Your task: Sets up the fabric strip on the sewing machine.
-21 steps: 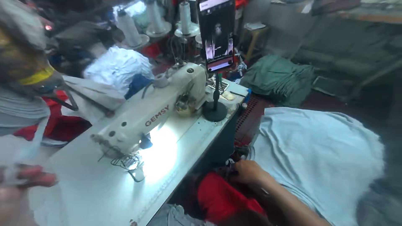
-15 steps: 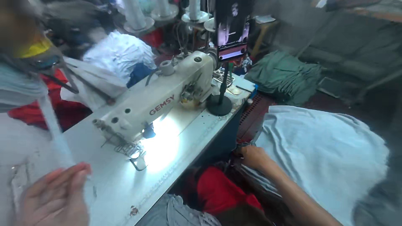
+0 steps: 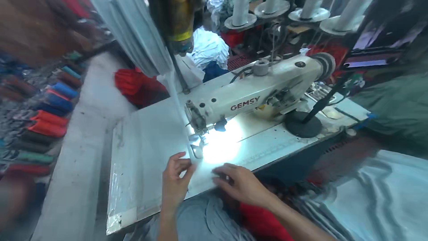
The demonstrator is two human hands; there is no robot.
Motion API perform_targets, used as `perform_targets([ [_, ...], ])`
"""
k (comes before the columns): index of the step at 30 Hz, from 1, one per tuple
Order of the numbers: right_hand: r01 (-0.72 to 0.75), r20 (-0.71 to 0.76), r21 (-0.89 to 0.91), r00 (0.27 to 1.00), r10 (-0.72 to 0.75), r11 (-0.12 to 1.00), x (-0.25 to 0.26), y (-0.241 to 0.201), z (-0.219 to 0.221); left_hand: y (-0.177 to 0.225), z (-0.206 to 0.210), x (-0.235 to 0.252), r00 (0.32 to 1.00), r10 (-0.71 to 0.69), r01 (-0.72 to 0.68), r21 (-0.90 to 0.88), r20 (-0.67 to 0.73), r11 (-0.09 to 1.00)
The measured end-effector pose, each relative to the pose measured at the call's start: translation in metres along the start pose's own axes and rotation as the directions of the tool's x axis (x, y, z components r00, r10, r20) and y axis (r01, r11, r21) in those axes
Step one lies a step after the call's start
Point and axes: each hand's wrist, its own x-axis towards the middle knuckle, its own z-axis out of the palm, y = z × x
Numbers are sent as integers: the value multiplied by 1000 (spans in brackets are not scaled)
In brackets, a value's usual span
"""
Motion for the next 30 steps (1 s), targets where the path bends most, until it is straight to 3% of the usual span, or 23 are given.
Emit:
perform_targets([
  [7,-90,208,-26,974,94,996,29,-18,22,-9,1,-15,999,23,-27,107,42,994],
  [16,-152,254,-31,955,155,988,22,-14,28,-7,2,-19,997,21,-36,217,72,975],
  [26,-146,147,40,979,138,989,22,-14,34,-5,8,-19,996,22,-42,253,82,966],
  [30,-45,63,56,997,42,997,21,-12,43,1,8,-21,996,16,-38,240,93,970],
])
